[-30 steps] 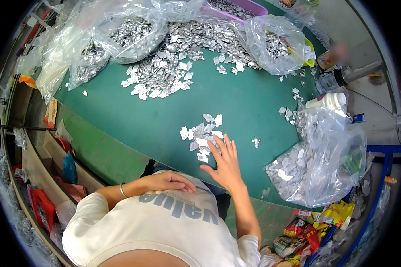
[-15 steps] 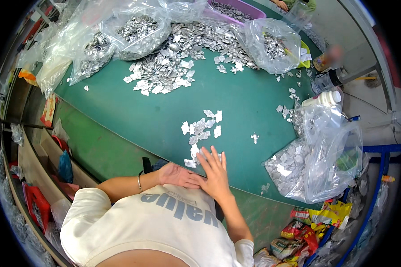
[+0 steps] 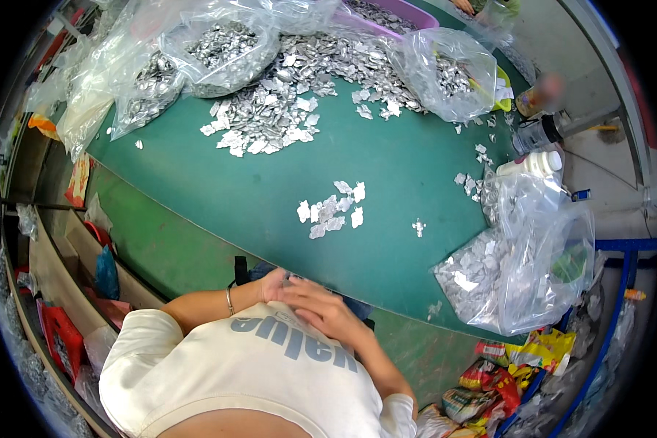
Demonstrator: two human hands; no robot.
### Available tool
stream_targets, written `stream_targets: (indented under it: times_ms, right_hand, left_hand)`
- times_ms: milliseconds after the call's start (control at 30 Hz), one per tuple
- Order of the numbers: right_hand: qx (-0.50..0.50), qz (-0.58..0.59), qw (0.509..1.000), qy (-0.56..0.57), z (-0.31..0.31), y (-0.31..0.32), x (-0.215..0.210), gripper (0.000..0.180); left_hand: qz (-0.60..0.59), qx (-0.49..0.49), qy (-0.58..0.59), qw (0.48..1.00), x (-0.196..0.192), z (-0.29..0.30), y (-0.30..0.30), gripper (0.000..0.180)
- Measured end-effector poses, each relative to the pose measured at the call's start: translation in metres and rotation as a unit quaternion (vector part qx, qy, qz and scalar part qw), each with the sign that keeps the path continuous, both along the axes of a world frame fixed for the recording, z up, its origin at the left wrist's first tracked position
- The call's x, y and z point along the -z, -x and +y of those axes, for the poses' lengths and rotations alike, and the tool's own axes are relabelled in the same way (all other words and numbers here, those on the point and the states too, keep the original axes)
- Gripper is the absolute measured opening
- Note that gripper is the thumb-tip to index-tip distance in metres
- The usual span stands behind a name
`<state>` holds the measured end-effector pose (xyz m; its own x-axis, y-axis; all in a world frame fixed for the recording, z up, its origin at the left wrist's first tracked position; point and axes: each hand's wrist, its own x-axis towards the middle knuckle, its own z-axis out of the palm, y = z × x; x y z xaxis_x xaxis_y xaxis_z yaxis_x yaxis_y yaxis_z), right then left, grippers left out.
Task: The person picks up small metal parts by hand from a pile on the workbench, gathers them into groups, and places them into a plastic bag.
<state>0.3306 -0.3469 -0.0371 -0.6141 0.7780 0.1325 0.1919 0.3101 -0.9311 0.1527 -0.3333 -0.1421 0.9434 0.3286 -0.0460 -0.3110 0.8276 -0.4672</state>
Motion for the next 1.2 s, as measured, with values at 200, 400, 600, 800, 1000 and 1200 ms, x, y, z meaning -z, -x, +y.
stream_targets:
  times_ms: [200, 400, 600, 800, 1000, 1200]
  right_hand:
    - [0.304, -0.095, 0.941, -0.115, 0.104, -0.003, 0.003, 0.040]
    - [0.154, -0.239, 0.944, -0.167, 0.124, -0.001, 0.020, 0.044]
    - [0.079, -0.181, 0.975, -0.099, 0.073, -0.009, 0.008, 0.049]
    - [0.121, -0.242, 0.953, -0.139, 0.065, -0.003, 0.002, 0.062]
    - [0.025, -0.199, 0.977, -0.069, 0.030, -0.002, -0.003, 0.060]
    - [-0.069, -0.077, 0.994, -0.047, 0.023, 0.003, -0.002, 0.049]
  left_hand:
    - [0.237, 0.040, -0.064, 0.969, -0.014, 0.003, 0.001, 0.055]
    - [0.274, 0.044, -0.116, 0.954, -0.022, 0.005, 0.005, 0.059]
    - [0.145, 0.026, -0.104, 0.984, -0.028, 0.012, 0.011, 0.074]
    - [0.041, 0.013, -0.025, 0.999, -0.024, 0.012, 0.007, 0.076]
    - [0.251, 0.024, -0.034, 0.967, -0.001, 0.002, 0.006, 0.063]
    - [-0.054, -0.052, 0.101, 0.992, 0.042, -0.011, 0.006, 0.061]
